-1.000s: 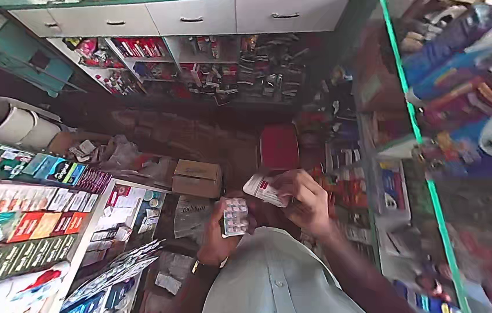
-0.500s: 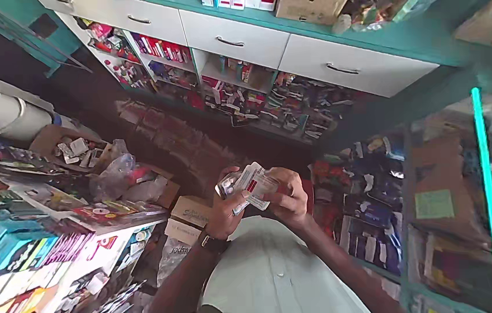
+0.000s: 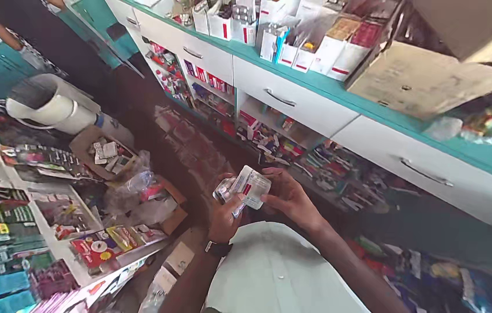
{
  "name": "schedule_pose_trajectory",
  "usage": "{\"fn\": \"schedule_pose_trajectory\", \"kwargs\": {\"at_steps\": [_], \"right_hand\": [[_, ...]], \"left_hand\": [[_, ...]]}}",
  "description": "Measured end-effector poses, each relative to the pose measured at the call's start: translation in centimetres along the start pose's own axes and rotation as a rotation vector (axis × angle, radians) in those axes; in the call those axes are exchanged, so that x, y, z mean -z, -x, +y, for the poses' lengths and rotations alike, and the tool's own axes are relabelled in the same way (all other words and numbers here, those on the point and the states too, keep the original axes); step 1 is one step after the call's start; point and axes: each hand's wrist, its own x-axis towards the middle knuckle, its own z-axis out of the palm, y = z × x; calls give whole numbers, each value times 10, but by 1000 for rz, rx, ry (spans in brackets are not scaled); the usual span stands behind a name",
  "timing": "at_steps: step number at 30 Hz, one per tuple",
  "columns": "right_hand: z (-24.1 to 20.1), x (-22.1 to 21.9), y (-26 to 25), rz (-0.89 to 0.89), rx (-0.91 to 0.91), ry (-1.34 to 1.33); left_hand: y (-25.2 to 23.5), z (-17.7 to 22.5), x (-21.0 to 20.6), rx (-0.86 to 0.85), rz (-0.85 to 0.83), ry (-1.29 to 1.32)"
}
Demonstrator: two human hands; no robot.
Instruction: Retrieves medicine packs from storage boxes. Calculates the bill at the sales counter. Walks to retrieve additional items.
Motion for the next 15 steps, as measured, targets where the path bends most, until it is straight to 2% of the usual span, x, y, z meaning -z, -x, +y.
{"fn": "schedule_pose_trajectory", "kwargs": {"at_steps": [4, 6, 9, 12, 15], "right_hand": [[7, 17, -84, -34, -23, -106], [7, 25, -129, -105, -58, -129], [-9, 37, -201, -372, -213, -49], [-11, 30, -283, -736, -318, 118], [7, 1, -363, -799, -244, 240]], "left_hand": [[-56, 4, -13, -93, 142, -200], [-77, 13, -8, -68, 192, -99], [-115, 31, 5, 7, 271, 78], [-155, 52, 29, 27, 221, 57], [-209, 73, 45, 16, 313, 56]]}}
